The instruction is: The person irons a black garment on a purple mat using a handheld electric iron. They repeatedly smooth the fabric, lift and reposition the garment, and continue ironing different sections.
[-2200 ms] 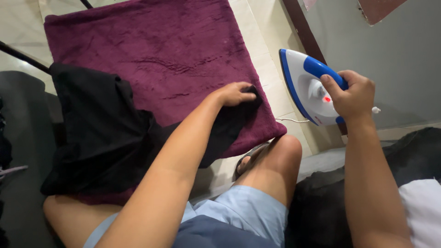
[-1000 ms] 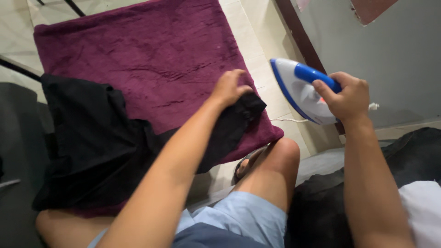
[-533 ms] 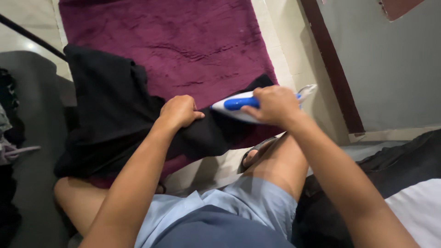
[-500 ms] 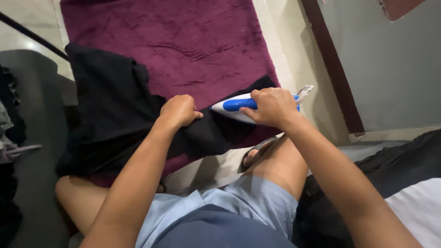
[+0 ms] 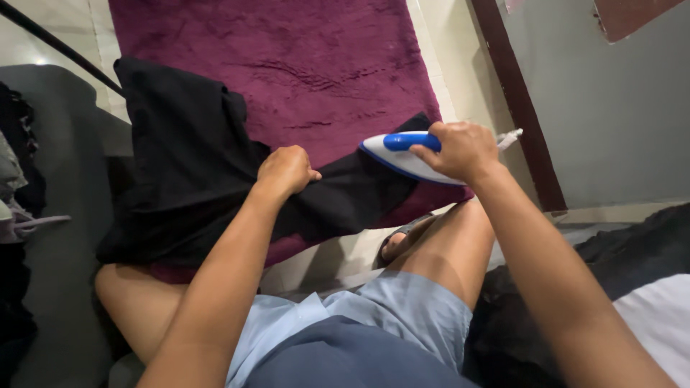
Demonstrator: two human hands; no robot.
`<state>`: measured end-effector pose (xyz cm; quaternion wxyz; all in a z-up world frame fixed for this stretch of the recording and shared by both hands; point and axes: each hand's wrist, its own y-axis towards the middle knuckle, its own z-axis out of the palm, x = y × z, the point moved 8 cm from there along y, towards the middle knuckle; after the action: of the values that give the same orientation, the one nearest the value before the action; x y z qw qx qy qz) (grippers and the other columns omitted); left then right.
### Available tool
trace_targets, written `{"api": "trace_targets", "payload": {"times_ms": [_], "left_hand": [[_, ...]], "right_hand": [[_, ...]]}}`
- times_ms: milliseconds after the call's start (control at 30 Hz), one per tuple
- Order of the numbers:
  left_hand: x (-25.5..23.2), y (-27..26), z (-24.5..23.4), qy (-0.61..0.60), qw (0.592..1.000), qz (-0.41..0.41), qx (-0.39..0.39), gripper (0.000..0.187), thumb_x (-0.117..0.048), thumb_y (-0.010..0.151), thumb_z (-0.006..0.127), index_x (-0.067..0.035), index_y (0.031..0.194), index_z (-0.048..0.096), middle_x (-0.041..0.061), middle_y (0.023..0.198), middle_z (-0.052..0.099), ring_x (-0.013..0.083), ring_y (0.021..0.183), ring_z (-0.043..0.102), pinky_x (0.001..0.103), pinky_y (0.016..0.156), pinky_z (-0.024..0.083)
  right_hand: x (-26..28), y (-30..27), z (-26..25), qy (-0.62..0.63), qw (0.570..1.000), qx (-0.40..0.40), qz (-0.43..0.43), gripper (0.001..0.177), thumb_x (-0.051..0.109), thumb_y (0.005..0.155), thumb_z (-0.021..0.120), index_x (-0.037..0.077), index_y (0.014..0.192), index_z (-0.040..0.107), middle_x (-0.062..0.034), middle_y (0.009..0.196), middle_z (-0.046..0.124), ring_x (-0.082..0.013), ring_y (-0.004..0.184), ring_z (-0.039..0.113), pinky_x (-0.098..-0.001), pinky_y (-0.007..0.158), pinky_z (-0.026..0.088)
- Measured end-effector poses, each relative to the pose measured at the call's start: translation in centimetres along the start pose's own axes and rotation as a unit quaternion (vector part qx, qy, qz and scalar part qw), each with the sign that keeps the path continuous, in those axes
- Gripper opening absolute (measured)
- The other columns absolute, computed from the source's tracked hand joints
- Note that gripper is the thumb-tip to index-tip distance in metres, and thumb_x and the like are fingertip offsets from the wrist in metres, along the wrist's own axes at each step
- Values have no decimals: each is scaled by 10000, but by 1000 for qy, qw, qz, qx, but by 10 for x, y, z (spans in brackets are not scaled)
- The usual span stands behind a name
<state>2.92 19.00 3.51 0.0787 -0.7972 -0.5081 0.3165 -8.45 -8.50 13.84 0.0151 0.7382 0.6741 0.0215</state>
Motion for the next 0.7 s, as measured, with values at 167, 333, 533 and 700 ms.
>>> {"api": "trace_targets", "payload": {"times_ms": [167,333,533,700], "left_hand": [[0,2,-3,-12,1000,-11,-1,325,-355,770,876,-111,978,814,167,1039,755,344,1046,712,460,916,550],[2,3,0,0,1000,-10,15,342,-363,780,872,-97,986,810,158,1039,757,342,1063,704,457,921,548],[4,7,1,4,1000,-3,15,345,-359,768,876,-100,985,808,153,1023,764,336,1052,712,449,915,553],[4,8,2,14,1000,-3,11,342,-361,772,875,-98,981,809,161,1016,761,341,1040,711,453,902,555]], "right_hand": [[-40,5,0,-17,986,-25,163,525,646,924,708,126,933,778,-157,789,728,-363,768,728,-488,698,567],[-39,8,-1,19,998,12,64,492,627,877,729,144,951,785,-140,793,736,-353,783,727,-484,728,565],[10,1,8,-12,986,136,-98,478,624,751,751,181,928,772,-101,848,757,-333,813,736,-475,730,565],[39,-17,3,2,975,120,-185,454,612,779,741,169,881,749,-81,842,743,-335,827,728,-476,739,559]]}}
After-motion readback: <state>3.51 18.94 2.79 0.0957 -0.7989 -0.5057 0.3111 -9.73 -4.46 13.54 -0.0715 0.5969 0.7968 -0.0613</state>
